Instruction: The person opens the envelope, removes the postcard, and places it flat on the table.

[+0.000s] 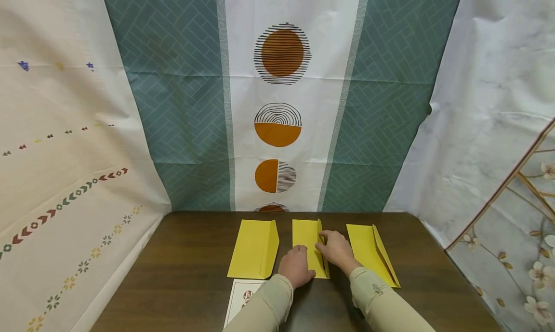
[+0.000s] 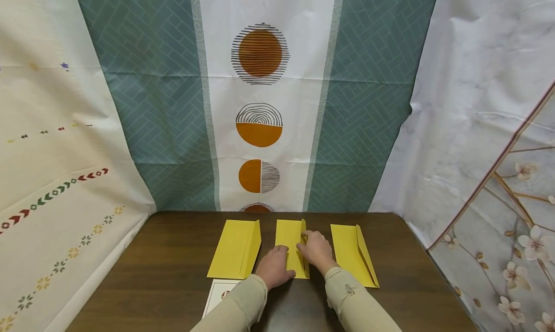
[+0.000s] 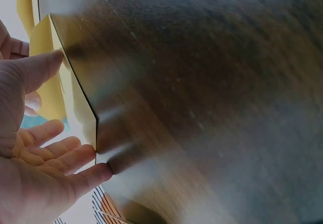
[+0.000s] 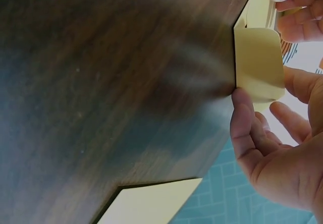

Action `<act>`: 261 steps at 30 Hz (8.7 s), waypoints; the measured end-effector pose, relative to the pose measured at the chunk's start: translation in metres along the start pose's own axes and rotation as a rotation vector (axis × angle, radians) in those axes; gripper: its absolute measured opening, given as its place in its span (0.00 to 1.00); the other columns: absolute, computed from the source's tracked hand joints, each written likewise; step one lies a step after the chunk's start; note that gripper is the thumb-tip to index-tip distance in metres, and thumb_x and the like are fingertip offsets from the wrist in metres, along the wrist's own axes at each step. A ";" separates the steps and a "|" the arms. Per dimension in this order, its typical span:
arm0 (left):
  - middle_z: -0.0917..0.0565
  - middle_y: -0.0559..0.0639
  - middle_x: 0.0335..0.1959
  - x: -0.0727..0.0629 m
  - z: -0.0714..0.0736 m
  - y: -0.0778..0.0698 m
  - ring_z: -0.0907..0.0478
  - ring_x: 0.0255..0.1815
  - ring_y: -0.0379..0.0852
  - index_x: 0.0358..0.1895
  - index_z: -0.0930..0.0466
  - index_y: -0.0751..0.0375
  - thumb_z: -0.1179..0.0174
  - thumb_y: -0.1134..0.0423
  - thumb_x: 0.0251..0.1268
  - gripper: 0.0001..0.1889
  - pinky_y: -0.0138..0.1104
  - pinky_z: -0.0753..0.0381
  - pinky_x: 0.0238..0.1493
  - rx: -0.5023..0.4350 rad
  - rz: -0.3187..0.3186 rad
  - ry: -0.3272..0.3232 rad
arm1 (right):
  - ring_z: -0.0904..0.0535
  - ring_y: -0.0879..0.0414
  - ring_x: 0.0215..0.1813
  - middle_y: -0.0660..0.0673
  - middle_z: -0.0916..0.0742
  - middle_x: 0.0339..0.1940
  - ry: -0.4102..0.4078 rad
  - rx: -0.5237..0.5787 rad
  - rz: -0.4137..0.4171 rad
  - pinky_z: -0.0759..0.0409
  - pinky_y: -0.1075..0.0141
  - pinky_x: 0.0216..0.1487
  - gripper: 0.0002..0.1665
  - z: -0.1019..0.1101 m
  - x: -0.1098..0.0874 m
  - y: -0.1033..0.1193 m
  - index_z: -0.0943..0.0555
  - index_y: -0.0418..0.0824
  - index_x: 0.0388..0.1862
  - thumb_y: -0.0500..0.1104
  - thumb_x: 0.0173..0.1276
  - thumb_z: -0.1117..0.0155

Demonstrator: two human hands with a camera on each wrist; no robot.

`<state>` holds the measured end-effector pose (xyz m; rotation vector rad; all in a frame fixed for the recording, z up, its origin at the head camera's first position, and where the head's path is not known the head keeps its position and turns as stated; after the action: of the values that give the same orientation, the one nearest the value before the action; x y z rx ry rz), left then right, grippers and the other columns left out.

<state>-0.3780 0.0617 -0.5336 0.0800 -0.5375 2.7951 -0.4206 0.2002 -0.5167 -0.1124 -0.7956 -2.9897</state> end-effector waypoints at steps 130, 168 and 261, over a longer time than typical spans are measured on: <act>0.18 0.70 0.45 0.007 -0.005 -0.024 0.18 0.41 0.69 0.62 0.28 0.72 0.22 0.42 0.50 0.45 0.57 0.14 0.47 0.029 0.308 -0.185 | 0.14 0.39 0.64 0.41 0.09 0.60 0.070 -0.065 0.076 0.18 0.43 0.67 0.25 -0.002 -0.003 -0.034 0.13 0.39 0.62 0.39 0.67 0.21; 0.17 0.72 0.44 0.002 -0.011 -0.013 0.22 0.45 0.64 0.73 0.39 0.74 0.27 0.52 0.56 0.47 0.56 0.13 0.51 -0.277 0.330 -0.145 | 0.24 0.61 0.27 0.43 0.11 0.42 0.297 0.757 -0.400 0.25 0.71 0.28 0.37 -0.009 -0.001 -0.046 0.39 0.28 0.83 0.37 0.80 0.40; 0.19 0.69 0.46 -0.004 -0.015 -0.015 0.21 0.48 0.61 0.61 0.29 0.70 0.15 0.39 0.41 0.51 0.47 0.10 0.53 0.017 0.202 -0.008 | 0.19 0.34 0.68 0.28 0.18 0.72 0.123 0.403 -0.215 0.23 0.38 0.72 0.22 0.022 -0.024 -0.086 0.16 0.35 0.67 0.37 0.78 0.36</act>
<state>-0.3701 0.0798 -0.5426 0.0434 -0.5521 2.9966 -0.4013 0.2857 -0.5423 0.1813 -1.4513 -2.9102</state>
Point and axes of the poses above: each hand's wrist, its own x-axis towards the middle knuckle, its own z-axis out of the back of the hand, y = z × x, the point moved 8 cm from there along x, towards the middle knuckle
